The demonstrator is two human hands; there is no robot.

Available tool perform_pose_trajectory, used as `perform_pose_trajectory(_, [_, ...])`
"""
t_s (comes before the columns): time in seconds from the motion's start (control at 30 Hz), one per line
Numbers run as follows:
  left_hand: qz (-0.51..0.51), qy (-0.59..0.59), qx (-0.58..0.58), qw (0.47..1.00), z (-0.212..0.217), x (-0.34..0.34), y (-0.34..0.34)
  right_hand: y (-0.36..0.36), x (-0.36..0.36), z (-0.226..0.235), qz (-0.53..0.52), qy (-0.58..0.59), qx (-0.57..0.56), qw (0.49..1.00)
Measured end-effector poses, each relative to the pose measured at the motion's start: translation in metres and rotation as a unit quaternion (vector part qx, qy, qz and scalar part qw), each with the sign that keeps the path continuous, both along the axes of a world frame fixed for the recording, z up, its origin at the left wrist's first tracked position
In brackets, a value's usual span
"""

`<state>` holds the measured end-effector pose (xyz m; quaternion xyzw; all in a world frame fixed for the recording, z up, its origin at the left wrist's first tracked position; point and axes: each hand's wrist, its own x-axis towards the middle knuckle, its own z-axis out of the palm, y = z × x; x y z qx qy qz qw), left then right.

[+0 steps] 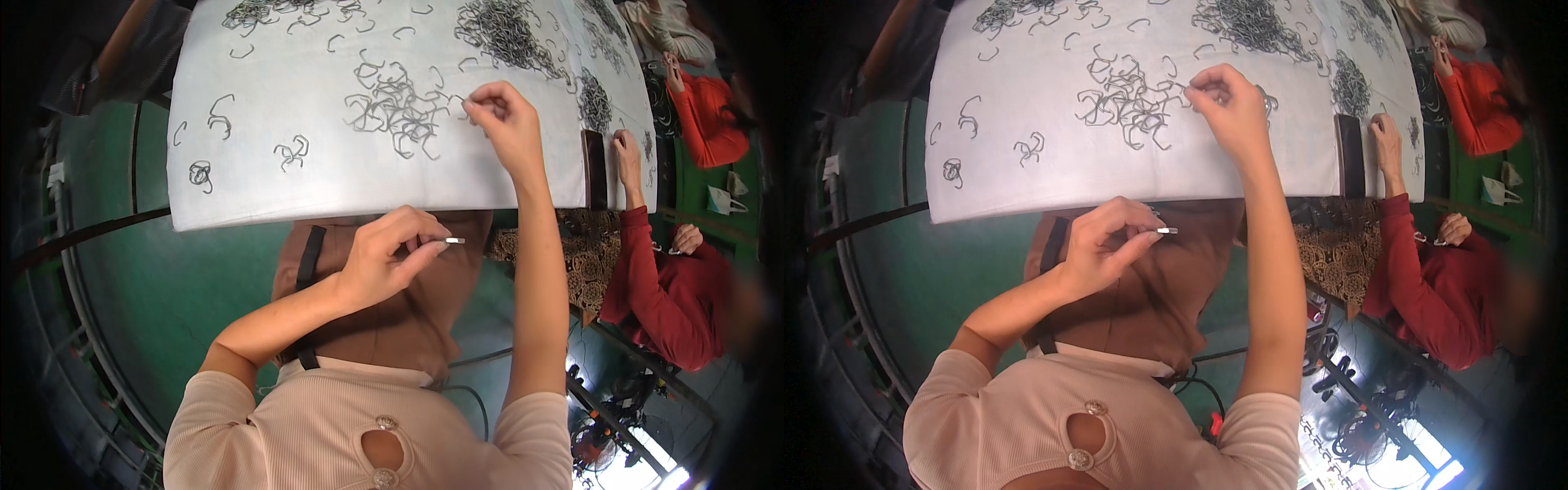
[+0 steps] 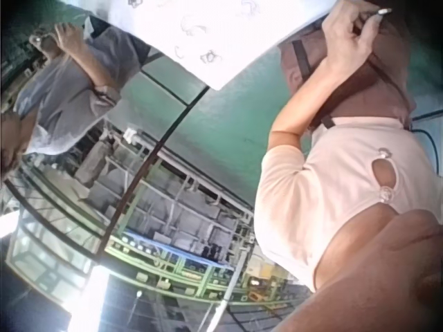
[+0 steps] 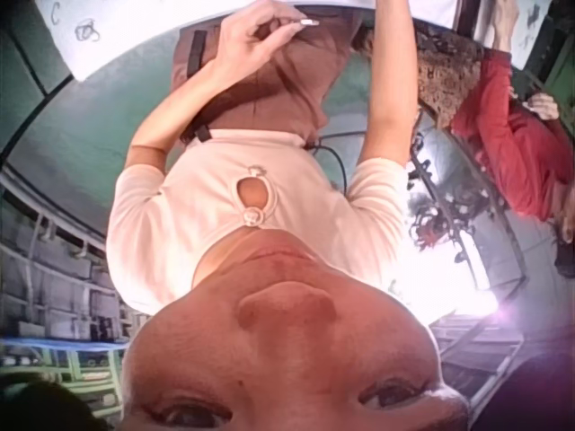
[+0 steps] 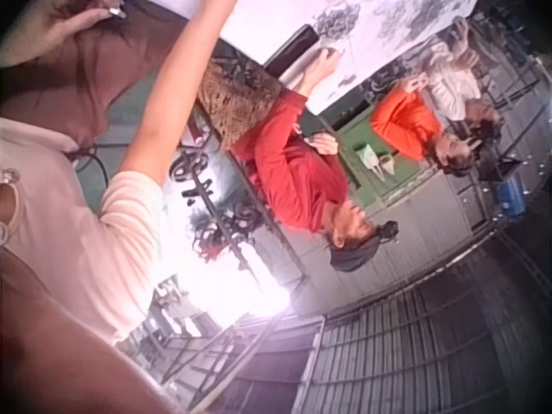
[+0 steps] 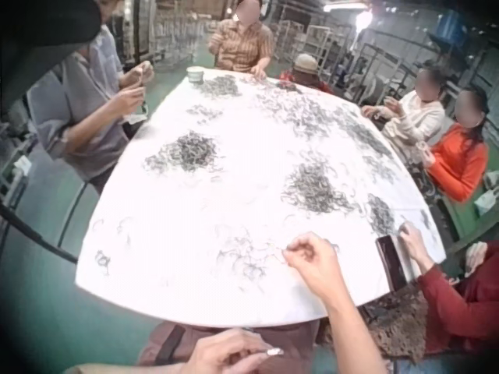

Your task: The person repeatedly picks up small metal hooks from a table and links them together by hand to form a chain. They periodically lift the growing chain to check its length before continuing to add more hooks.

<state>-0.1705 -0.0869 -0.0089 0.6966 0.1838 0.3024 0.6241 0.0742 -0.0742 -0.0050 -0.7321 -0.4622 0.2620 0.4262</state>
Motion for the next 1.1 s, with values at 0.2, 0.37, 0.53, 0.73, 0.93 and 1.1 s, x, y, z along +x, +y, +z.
perform_pose_trajectory(0.2, [0.027, -0.021, 0.038, 0.999, 0.000, 0.003, -0.006, -0.100, -0.083, 0.057, -0.142, 0.306, 0.116, 0.934])
perform_pose_trajectory(0.37, [0.023, -0.018, 0.055, 0.998, 0.002, 0.010, -0.013, -0.149, -0.127, 0.057, -0.227, 0.315, 0.155, 0.908])
perform_pose_trajectory(0.53, [0.003, -0.020, 0.071, 0.997, 0.005, 0.017, -0.020, -0.151, -0.140, 0.038, -0.263, 0.286, 0.213, 0.896])
perform_pose_trajectory(0.73, [-0.037, -0.029, 0.112, 0.993, 0.002, 0.035, -0.004, -0.153, -0.139, 0.024, -0.263, 0.221, 0.309, 0.887])
perform_pose_trajectory(0.93, [0.013, 0.034, 0.294, 0.955, -0.016, 0.145, 0.074, -0.155, -0.130, 0.021, -0.262, 0.194, 0.313, 0.892])
perform_pose_trajectory(1.1, [-0.020, 0.173, 0.478, 0.861, -0.039, 0.238, 0.096, -0.155, -0.127, 0.014, -0.264, 0.186, 0.298, 0.898])
